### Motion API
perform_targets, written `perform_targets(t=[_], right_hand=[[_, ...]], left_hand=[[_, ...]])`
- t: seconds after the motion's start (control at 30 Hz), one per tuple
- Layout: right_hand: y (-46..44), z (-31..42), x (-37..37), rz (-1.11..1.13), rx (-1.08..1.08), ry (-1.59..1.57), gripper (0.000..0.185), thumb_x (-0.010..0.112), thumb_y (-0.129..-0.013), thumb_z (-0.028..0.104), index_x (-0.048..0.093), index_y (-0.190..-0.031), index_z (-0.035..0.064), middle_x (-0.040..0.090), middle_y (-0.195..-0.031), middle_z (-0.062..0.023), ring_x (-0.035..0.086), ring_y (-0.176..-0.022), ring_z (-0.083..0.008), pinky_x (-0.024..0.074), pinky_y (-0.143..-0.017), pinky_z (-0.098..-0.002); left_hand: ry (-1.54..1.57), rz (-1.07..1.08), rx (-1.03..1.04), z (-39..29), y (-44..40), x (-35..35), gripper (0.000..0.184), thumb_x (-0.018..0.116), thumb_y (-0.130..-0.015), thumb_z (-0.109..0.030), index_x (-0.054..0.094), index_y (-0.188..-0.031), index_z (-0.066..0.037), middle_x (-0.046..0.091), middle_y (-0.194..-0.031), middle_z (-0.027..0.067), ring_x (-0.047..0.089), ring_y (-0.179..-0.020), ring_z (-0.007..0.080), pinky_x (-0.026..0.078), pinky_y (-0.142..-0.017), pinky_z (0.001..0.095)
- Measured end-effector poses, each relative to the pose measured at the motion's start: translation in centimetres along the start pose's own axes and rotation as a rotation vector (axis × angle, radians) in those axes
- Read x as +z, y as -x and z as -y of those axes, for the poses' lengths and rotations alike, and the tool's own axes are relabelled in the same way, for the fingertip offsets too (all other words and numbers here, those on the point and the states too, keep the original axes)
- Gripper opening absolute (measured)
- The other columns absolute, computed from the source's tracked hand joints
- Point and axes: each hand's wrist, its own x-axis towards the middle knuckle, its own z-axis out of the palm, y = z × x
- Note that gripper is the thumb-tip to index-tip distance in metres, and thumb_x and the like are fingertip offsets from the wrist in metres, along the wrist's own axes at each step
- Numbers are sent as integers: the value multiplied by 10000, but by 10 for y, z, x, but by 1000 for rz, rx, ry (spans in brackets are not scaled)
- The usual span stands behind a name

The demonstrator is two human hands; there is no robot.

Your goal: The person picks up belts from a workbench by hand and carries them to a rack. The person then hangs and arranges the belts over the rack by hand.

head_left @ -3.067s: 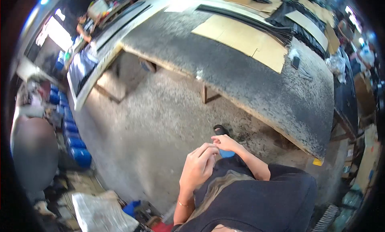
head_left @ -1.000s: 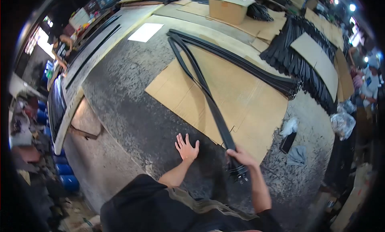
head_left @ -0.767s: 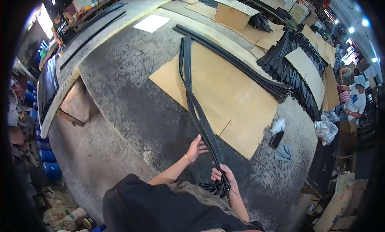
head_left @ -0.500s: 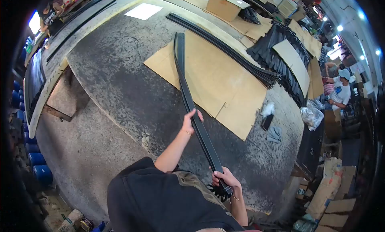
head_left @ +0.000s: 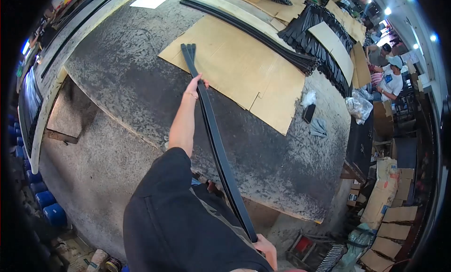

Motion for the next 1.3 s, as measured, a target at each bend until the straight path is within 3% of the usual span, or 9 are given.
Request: perform_targets(t=[0.17, 0.33, 0.5, 0.67, 0.93, 1.13, 1.2, 1.23, 1.3], right_hand=[[-33, -90, 13, -287, 11, 267, 256, 691, -792, 181, 642, -900, -46, 655, -722, -74, 592, -746, -133, 477, -674, -352], [-50, -106, 13, -437, -235, -35, 312, 677, -763, 169, 666, -1014, -17, 681, -853, -205, 656, -832, -205, 498, -767, -362], [-66, -138, 2, -679, -100, 91, 336, 731, -705, 167, 679, -1007, 29, 685, -885, -220, 660, -891, -400, 508, -761, -372], [-111, -194, 13, -816, -165, -113, 382, 787, -701, 215, 689, -1030, 47, 698, -876, -191, 701, -854, -257, 512, -754, -356], [-84, -65, 10, -1466, -649, -434, 307, 817, -767, 166, 640, -949, -8, 677, -755, -54, 630, -693, -107, 503, -641, -289], [-57, -50, 43, -1588, -321, -950, 210, 760, -829, 178, 656, -900, 10, 667, -744, -42, 586, -683, -117, 476, -626, -305], [-92, -92, 64, -1432, -568, -961, 361, 778, -816, 212, 624, -1056, -11, 677, -950, -85, 627, -789, -134, 497, -641, -291], [-108, -103, 80, -1388, -1021, -1157, 657, 811, -780, 237, 505, -1301, -20, 577, -1268, -161, 624, -1034, -179, 524, -809, -297], [-89, -121, 90, -1499, -688, -906, 772, 815, -771, 236, 416, -1385, -7, 488, -1369, -180, 572, -1142, -208, 486, -915, -331]], left_hand=[[-214, -95, 103, -13, 65, 51, 338, 623, -939, -341, 493, -773, -78, 522, -610, 60, 571, -539, 205, 518, -512, 350], [-276, 7, 205, -36, 92, 97, 330, 639, -930, -302, 453, -727, -119, 476, -596, 38, 510, -496, 189, 432, -468, 327], [-312, 315, 388, 23, 216, 260, 242, 566, -974, -295, 472, -811, -142, 438, -604, -8, 417, -431, 124, 384, -445, 288], [-408, 746, 294, 143, 336, 405, 228, 508, -1011, -308, 464, -872, -133, 399, -571, -11, 413, -392, 110, 369, -406, 279], [-571, 1378, 85, 333, 498, 533, 298, 640, -947, -254, 520, -808, -19, 485, -550, 60, 482, -397, 163, 379, -388, 307], [-531, 1741, -242, 391, 585, 555, 301, 655, -923, -243, 536, -769, -14, 527, -565, 79, 515, -415, 169, 403, -403, 304], [-471, 1842, -427, 398, 608, 558, 309, 655, -922, -263, 536, -769, -22, 533, -573, 75, 517, -417, 162, 406, -407, 297], [-435, 1898, -500, 402, 619, 556, 329, 661, -916, -279, 532, -758, -21, 534, -579, 70, 515, -419, 157, 410, -413, 292], [-435, 1975, -599, 396, 644, 542, 336, 664, -913, -281, 530, -748, -20, 533, -580, 68, 515, -420, 155, 412, -414, 291]])
